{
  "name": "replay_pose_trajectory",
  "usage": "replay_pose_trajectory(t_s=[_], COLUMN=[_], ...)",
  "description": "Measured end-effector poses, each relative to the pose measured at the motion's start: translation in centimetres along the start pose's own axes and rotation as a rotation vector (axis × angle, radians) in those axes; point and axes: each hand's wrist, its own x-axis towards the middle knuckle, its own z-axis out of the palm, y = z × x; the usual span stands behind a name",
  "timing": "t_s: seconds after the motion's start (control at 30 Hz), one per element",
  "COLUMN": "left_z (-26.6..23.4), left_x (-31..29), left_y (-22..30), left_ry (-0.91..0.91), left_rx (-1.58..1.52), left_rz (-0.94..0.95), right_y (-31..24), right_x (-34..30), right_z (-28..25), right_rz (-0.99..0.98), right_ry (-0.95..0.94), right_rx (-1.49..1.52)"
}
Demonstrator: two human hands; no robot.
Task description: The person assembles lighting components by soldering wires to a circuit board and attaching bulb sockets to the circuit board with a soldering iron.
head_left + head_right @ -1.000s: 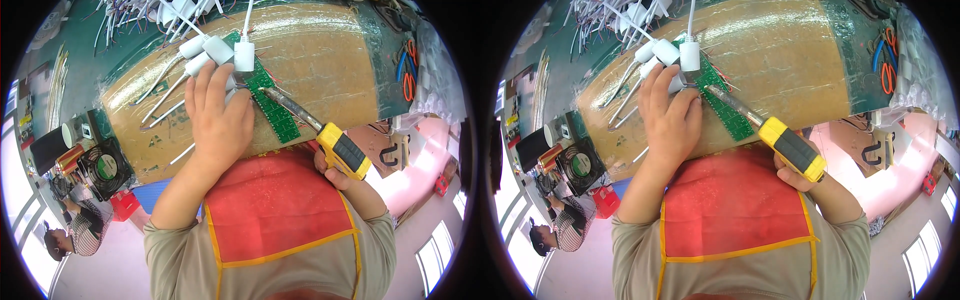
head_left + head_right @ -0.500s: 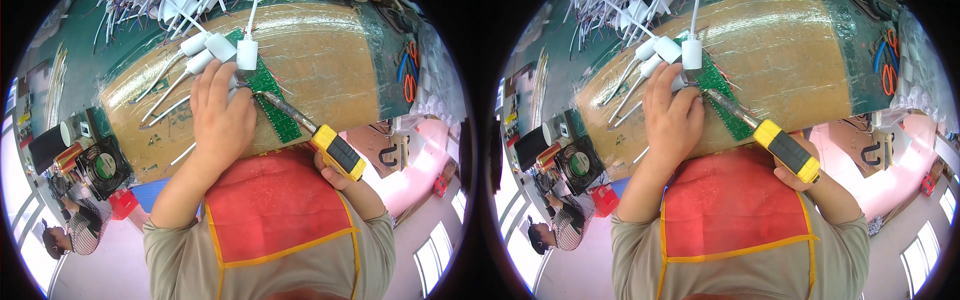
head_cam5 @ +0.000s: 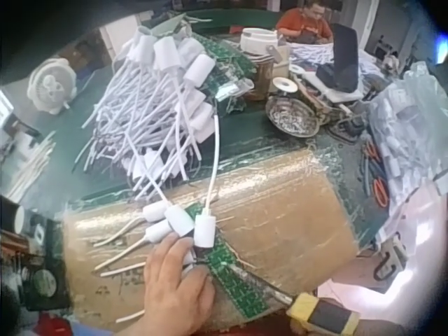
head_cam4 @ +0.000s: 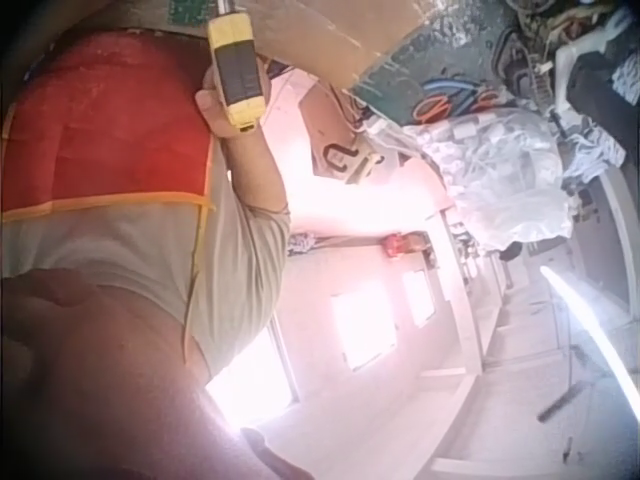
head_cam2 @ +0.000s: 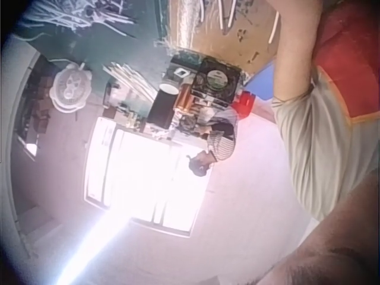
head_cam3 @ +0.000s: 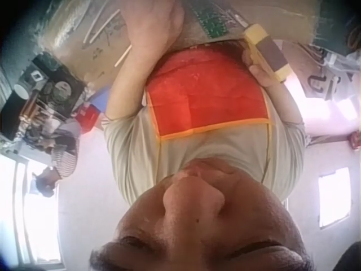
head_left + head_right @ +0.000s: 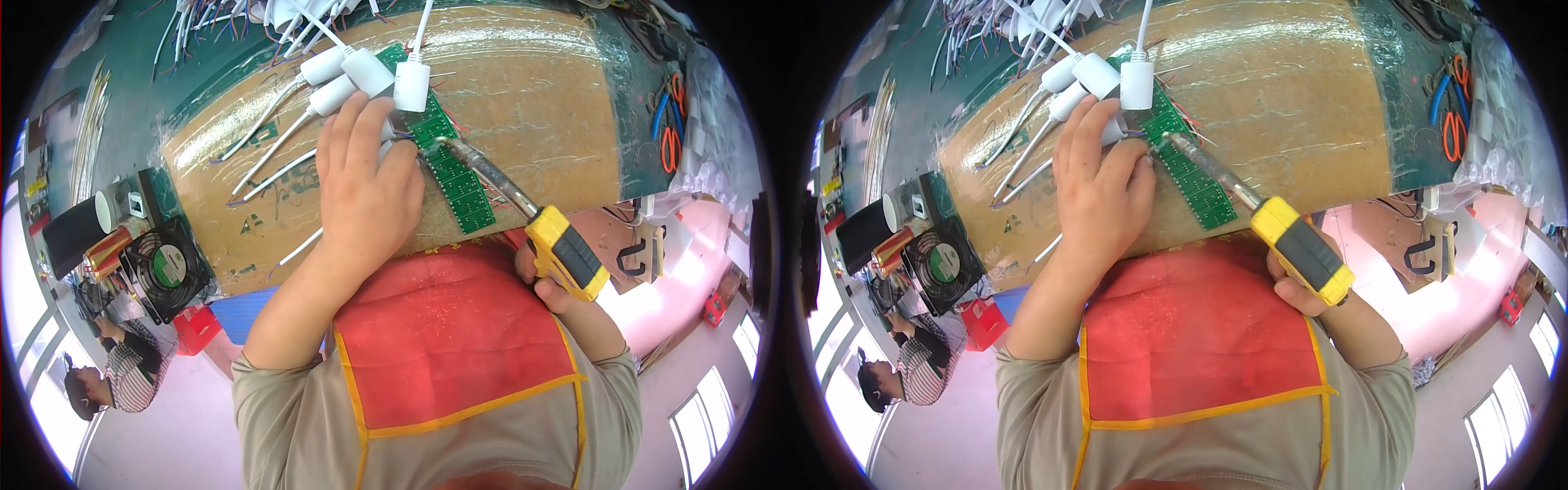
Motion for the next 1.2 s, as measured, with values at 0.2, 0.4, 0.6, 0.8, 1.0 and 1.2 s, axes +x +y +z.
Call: replay_pose_trajectory(t_s=[0.2,0.4,0.6,0.8,1.0,1.2], left_z=[0.0,-0.1,0.1,0.1,0.2,-0.2], left_x=[0.0,0.0,0.0,-0.1,-0.2,-0.5], left_y=[0.1,0.0,0.0,0.0,-0.1,-0.7], left_ry=[-0.005,-0.004,0.007,0.012,-0.003,-0.012], left_rx=[0.010,0.014,-0.007,0.003,-0.031,-0.154], left_rz=[-0.003,-0.005,0.000,-0.001,-0.027,-0.034], right_y=[-1.1,-1.1,-1.3,-0.4,-0.2,-0.8], right_x=[0.9,0.1,1.5,1.0,-0.4,0.3], right_z=[1.3,-0.4,1.0,0.3,-0.1,0.2], right_rz=[-0.038,-0.004,-0.157,-0.165,-0.022,-0.023], right_ry=[0.042,-0.053,-0.004,-0.004,0.018,0.006], right_rx=[0.165,-0.125,-0.270,-0.288,-0.267,-0.332])
